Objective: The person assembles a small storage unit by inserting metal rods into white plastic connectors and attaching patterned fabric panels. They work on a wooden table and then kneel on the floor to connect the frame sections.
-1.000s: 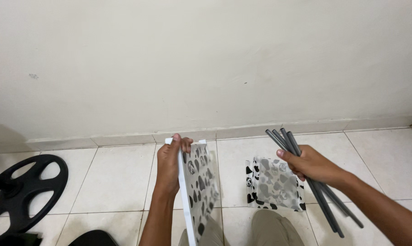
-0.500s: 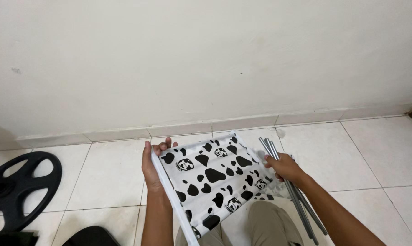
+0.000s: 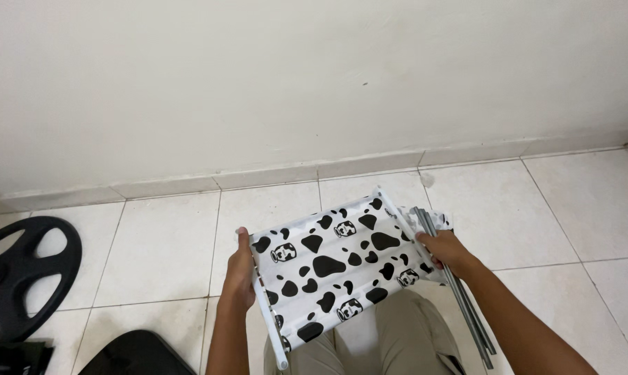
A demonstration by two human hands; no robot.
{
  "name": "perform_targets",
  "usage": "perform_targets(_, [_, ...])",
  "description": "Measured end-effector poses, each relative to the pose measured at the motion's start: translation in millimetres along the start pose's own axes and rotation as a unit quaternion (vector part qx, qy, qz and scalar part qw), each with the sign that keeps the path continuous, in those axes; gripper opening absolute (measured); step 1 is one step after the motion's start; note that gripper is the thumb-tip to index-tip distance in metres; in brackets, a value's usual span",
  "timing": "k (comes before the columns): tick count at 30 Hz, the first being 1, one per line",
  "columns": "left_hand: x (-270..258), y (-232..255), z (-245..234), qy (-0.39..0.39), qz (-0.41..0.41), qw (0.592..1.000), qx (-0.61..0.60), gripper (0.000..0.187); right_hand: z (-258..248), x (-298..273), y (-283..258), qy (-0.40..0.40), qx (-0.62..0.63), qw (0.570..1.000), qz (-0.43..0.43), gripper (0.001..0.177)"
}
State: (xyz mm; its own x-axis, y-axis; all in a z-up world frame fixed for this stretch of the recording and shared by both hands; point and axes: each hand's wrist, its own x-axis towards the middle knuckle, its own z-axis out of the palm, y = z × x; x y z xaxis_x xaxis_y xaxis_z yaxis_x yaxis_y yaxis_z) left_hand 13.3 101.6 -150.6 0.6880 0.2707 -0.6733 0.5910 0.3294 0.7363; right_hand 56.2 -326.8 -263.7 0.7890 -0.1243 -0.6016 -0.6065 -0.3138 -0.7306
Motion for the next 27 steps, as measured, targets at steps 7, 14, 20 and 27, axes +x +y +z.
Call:
perform_targets(7, [43.2, -27.3, -9.4, -0.042, 0.005, 0.994, 0.102, 0.054, 0.4, 49.0, 50.4, 0.003, 0.02, 0.999, 0.041, 0.028])
perform_targets(14, [69.9, -7.1, 17.1, 0.003, -0.005, 0.981, 0.194, 0.055, -26.3, 100.4, 138.4, 0.101, 0.048, 0.986, 0.126, 0.035])
perform_targets(20, [95.3, -1.6, 30.8, 0.021, -0.03, 0.982, 0.184, 0.057, -29.5, 118.9, 186.9, 0.172, -0.109, 0.962, 0.182, 0.032])
perform_targets(27, [117.3, -2.8, 33.2, 0.055, -0.04, 0.981, 0.184, 0.054, -12.3, 145.0, 215.7, 0.221, -0.146, 0.944, 0.197, 0.036])
